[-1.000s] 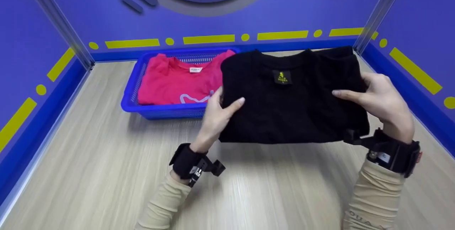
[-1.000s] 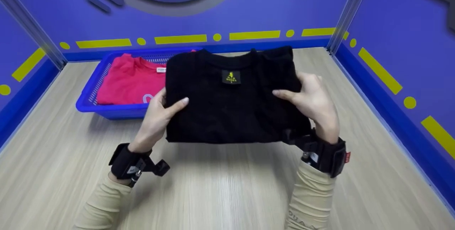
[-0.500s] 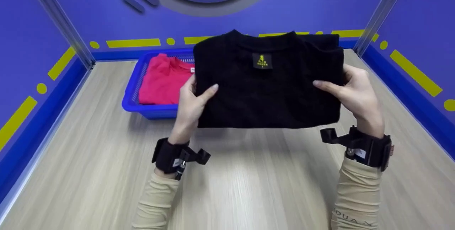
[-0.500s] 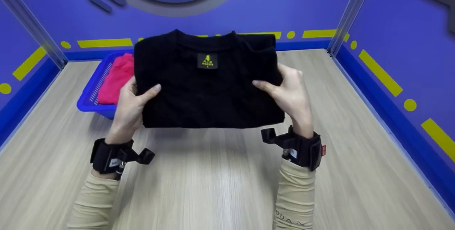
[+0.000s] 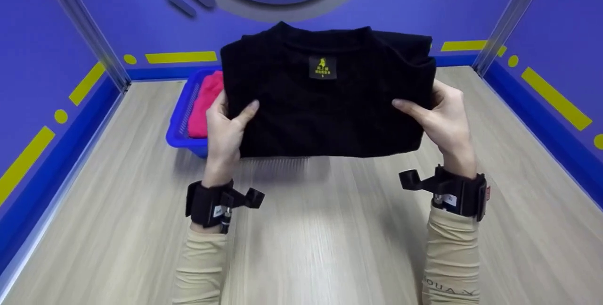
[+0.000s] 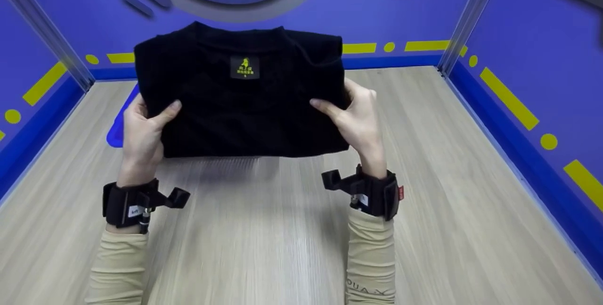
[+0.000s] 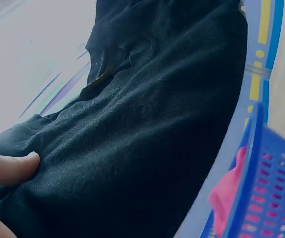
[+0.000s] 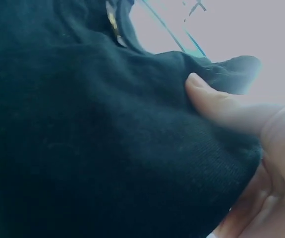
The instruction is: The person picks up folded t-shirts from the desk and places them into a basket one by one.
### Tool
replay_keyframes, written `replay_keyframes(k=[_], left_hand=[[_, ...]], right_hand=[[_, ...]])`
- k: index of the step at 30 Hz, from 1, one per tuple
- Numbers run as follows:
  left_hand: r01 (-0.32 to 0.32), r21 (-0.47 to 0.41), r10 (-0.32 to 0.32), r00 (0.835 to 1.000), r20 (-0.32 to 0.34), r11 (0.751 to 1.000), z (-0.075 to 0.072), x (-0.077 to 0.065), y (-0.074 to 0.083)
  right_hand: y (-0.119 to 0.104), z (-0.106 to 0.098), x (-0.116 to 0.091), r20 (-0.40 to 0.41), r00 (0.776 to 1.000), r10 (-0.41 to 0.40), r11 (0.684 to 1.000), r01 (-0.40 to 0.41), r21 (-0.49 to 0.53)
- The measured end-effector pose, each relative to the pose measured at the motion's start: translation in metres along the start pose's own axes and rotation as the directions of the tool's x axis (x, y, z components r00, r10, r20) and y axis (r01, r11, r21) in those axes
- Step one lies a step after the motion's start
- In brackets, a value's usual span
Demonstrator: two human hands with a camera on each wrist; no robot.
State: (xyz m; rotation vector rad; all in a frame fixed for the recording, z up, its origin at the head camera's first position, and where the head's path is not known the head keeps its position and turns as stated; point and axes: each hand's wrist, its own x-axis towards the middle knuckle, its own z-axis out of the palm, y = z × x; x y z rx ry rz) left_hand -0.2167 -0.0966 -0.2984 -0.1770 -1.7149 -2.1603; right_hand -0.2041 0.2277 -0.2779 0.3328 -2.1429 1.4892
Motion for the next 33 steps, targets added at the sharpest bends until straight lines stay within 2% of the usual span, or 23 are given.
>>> replay_keyframes(k=[6,10,14,20,26,30,33], left_hand=[[-0.040,0.022,0.041,0.998,-0.041,0.999,-0.009,0.004,0.004],[-0.046,0.035,0.047,0.998,-0.033,0.998,-0.014,0.006,0.002],[-0.042,0.052,0.046,0.997,-0.064,0.998,-0.022,0.012,0.002],[-0.022,0.127,0.032,0.997,-0.077,0.992,-0.034,0.037,0.011],[-0.012,0.160,0.027,0.995,-0.095,0.987,-0.046,0.060,0.017],[0.009,0.176,0.009,0.995,-0.100,0.984,-0.061,0.074,0.012],[0.045,0.180,-0.021,0.991,-0.130,0.983,-0.071,0.083,0.003]], right_hand=[[0.001,0.014,0.003,-0.016,0.999,-0.049,0.998,0.050,0.047],[0.006,0.025,0.008,-0.033,0.999,-0.039,0.997,0.041,0.063],[0.012,0.039,0.021,-0.006,0.999,-0.033,0.999,0.033,0.034],[0.009,0.062,0.049,0.025,0.997,-0.069,0.997,0.070,-0.028],[0.004,0.087,0.068,0.049,0.998,-0.035,0.999,0.037,-0.040],[0.007,0.106,0.073,0.059,0.998,0.009,1.000,-0.010,0.013],[0.017,0.123,0.076,0.074,0.996,0.052,0.996,-0.058,0.074]])
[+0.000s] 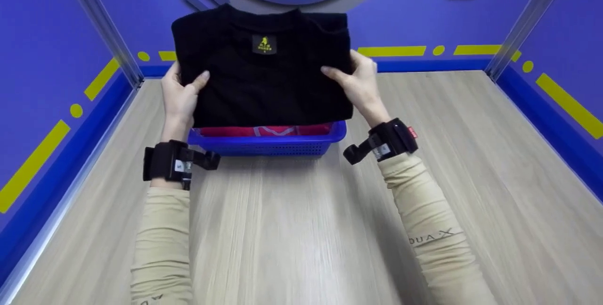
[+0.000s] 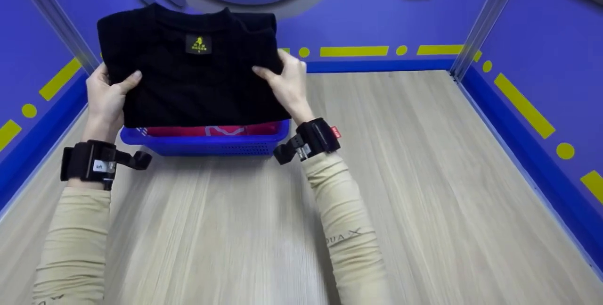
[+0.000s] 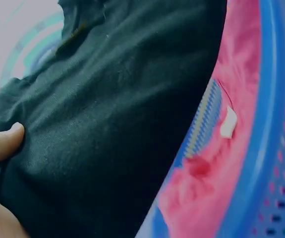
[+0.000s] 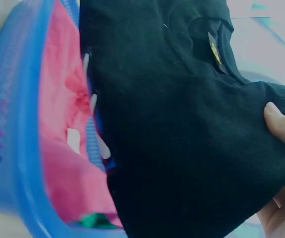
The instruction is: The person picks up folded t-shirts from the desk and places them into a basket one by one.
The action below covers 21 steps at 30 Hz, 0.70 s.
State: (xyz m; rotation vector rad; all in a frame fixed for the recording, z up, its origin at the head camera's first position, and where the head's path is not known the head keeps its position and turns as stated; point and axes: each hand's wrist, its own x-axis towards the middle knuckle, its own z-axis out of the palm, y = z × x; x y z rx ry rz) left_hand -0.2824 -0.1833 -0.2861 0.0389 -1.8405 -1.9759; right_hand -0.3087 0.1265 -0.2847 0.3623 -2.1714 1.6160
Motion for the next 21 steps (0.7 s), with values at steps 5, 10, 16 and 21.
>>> replay_keyframes(k=[5,10,16,21], left_hand=[[0.051,0.133,-0.046,0.998,-0.041,0.990,-0.006,0.011,-0.026],[0.098,0.342,-0.083,0.995,-0.057,0.935,-0.008,0.013,-0.058],[0.151,0.466,-0.134,0.989,-0.070,0.872,-0.011,0.013,-0.076],[0.142,0.541,-0.134,0.990,-0.055,0.829,-0.012,0.014,-0.077]], right_hand=[[0.022,0.020,0.000,0.067,0.990,0.127,0.987,-0.132,0.091],[0.047,0.029,-0.004,0.109,0.970,0.218,0.976,-0.219,0.003],[0.067,0.036,-0.008,0.139,0.955,0.263,0.964,-0.254,-0.083],[0.073,0.040,-0.011,0.107,0.962,0.250,0.952,-0.225,-0.205]])
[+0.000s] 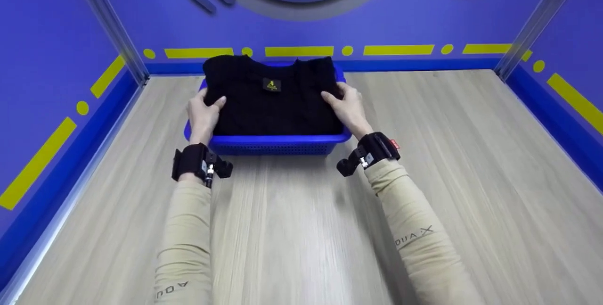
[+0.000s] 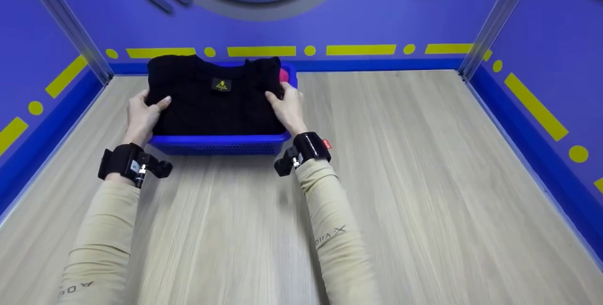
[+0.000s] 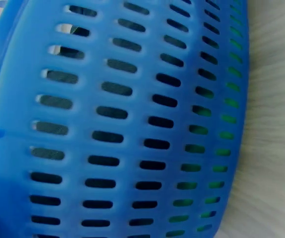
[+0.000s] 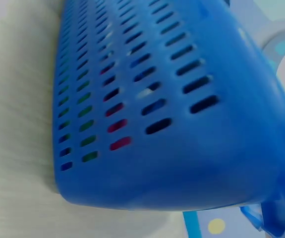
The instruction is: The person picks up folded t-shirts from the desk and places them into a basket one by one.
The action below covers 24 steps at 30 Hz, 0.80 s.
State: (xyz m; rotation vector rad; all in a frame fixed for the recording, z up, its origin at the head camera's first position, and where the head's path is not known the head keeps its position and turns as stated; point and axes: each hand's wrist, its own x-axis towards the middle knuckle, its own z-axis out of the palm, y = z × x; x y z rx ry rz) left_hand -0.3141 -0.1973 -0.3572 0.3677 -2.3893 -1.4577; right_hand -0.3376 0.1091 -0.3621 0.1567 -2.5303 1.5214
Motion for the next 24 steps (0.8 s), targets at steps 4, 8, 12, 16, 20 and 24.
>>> replay_keyframes(k=[4,8,12,16,20,24], left_hand=[[0.027,0.015,-0.028,0.999,0.026,1.000,0.000,-0.001,0.000],[0.064,0.037,-0.066,0.995,0.071,0.997,-0.001,-0.002,0.001],[0.073,0.071,-0.078,0.994,0.079,0.995,-0.001,-0.002,0.001],[0.035,0.134,-0.043,0.997,0.057,0.990,0.001,-0.005,-0.002],[-0.066,0.199,0.066,0.998,0.006,0.978,0.002,-0.010,-0.006],[-0.225,0.175,0.246,0.963,-0.107,0.959,0.004,-0.015,-0.009]], right_hand=[[0.001,0.002,-0.004,-0.012,0.999,-0.043,0.997,0.042,-0.058],[0.000,0.005,-0.006,-0.025,0.998,-0.065,0.995,0.064,-0.072],[0.000,0.006,-0.009,-0.040,0.995,-0.095,0.992,0.091,-0.092],[0.002,0.005,-0.013,-0.053,0.989,-0.141,0.986,0.135,-0.095],[0.005,0.003,-0.019,-0.042,0.982,-0.182,0.982,0.179,-0.054],[0.007,-0.003,-0.028,-0.045,0.975,-0.217,0.976,0.216,-0.025]])
